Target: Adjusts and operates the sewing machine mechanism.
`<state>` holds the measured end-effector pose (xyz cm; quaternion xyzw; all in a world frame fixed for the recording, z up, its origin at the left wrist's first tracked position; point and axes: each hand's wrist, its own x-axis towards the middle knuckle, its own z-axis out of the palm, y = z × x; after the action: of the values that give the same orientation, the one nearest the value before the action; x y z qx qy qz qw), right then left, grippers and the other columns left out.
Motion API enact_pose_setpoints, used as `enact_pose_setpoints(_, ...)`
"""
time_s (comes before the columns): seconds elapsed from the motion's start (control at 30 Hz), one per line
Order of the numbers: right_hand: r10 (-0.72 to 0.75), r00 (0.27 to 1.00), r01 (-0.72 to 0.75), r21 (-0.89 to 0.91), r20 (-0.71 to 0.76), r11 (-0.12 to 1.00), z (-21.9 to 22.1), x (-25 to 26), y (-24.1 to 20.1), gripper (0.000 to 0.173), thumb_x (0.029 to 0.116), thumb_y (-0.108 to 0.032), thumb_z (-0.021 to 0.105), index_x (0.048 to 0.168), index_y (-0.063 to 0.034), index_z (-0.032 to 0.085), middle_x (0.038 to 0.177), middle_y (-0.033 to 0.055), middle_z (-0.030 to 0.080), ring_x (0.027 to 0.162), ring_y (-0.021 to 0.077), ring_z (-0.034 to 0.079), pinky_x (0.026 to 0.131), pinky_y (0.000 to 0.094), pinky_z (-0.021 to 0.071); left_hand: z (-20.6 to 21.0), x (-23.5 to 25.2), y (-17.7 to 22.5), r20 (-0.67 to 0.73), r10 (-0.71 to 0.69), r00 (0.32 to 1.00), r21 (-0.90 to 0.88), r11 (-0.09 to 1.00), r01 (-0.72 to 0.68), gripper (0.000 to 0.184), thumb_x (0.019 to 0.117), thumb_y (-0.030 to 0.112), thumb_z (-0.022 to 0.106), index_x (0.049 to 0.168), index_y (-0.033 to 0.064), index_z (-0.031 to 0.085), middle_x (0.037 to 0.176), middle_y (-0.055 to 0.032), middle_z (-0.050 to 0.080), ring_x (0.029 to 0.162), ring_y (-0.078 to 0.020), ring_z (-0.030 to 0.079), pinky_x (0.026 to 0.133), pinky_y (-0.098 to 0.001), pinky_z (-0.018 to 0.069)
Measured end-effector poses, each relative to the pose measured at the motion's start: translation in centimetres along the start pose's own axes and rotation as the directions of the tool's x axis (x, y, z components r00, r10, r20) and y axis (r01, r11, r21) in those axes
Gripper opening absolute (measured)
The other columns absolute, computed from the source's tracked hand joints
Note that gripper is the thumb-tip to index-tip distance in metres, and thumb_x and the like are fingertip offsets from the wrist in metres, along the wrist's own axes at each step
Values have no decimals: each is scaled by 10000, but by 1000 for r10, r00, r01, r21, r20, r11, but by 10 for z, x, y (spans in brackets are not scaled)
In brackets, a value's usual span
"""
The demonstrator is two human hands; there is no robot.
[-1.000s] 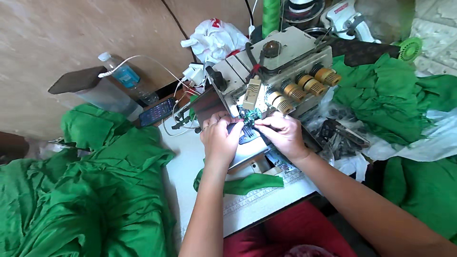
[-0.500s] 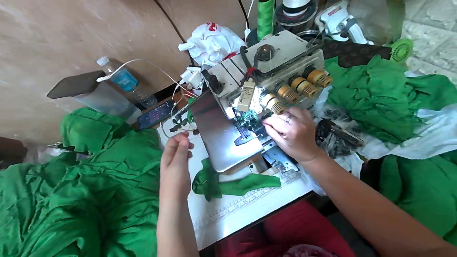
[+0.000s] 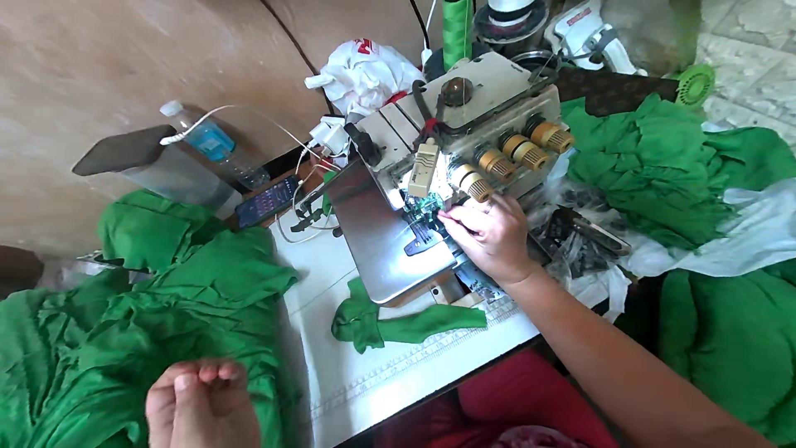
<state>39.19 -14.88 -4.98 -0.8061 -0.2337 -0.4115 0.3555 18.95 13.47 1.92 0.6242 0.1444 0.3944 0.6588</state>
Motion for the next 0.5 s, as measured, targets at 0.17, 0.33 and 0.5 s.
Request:
enact_pose_setpoints(0.17, 81, 993, -93, 152, 85, 984, -14, -3, 2, 129, 914, -182, 714, 968, -138, 822, 881, 45, 733, 846, 186, 681, 784, 390, 532, -38, -4, 9, -110, 98, 989, 544, 839, -23, 124, 1066, 54, 339, 1009, 85, 444, 765, 149, 538, 658, 69, 582, 657, -140, 537)
enact_pose_setpoints(0.33, 193, 869, -406, 431, 456, 806, -64, -7, -5, 230, 981, -278, 637, 1033, -87, 754, 887, -35, 702, 745, -21, 610, 681, 161, 523, -35, -1, 32, 289, -130, 949, 843, 504, -188, 502, 1015, 141, 576, 1365, -187, 428, 1295, -356, 551, 1051, -312, 651, 857, -431, 567)
enact_pose_setpoints(0.5, -147, 854, -475, 864, 498, 167, -154, 17, -39, 272, 1042, -403, 545, 944, -170, 647, 784, -98, 646, 697, -26, 622, 654, 145, 530, 67, 12, -5, 647, 48, 761, 615, 558, -557, 408, 1007, 284, 602, 1273, -21, 659, 1313, -240, 643, 1217, -368, 613, 982, -529, 504)
